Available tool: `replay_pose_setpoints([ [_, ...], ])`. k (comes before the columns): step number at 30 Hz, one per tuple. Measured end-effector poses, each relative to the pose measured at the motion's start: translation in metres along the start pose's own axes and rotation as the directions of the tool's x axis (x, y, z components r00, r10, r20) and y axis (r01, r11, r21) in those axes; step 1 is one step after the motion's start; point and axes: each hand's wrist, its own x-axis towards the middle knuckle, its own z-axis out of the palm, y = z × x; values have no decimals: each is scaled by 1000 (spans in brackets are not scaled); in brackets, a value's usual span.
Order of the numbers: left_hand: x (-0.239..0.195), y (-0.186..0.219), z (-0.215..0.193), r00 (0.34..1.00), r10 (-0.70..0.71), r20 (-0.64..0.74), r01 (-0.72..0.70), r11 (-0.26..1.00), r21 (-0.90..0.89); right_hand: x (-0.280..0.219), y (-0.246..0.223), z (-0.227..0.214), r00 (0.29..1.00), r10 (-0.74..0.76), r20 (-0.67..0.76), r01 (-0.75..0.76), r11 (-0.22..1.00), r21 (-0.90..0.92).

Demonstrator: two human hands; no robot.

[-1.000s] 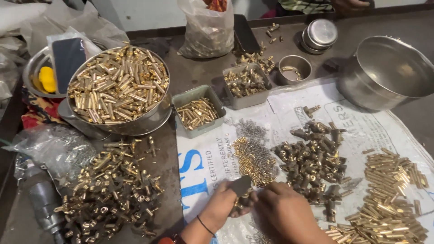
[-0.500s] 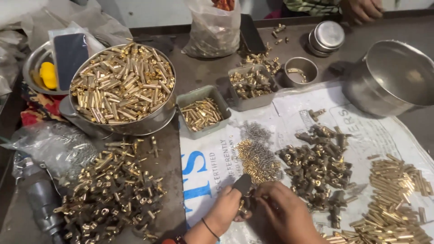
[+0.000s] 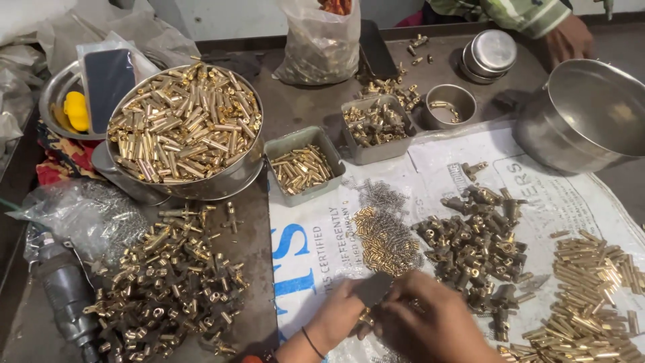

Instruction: The worker is manually assembling small brass metal components at a workshop table.

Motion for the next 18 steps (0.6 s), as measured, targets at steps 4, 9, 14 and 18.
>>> replay_pose_setpoints([
  [4,-3,15,4,991,-128,-27,130,987,98,5,11,-53,968,63,-242,-104,982,-160],
  [9,-5,26,7,993,-115,-24,115,993,-25,-19,55,-53,955,-258,-149,117,783,-611],
  [14,-6,7,4,1000,-24,-7,24,989,148,-10,24,-50,991,-73,-109,-21,733,-680],
  [18,-10,20,23,947,320,16,-297,858,419,-5,-23,-48,953,-280,-118,168,808,-564],
])
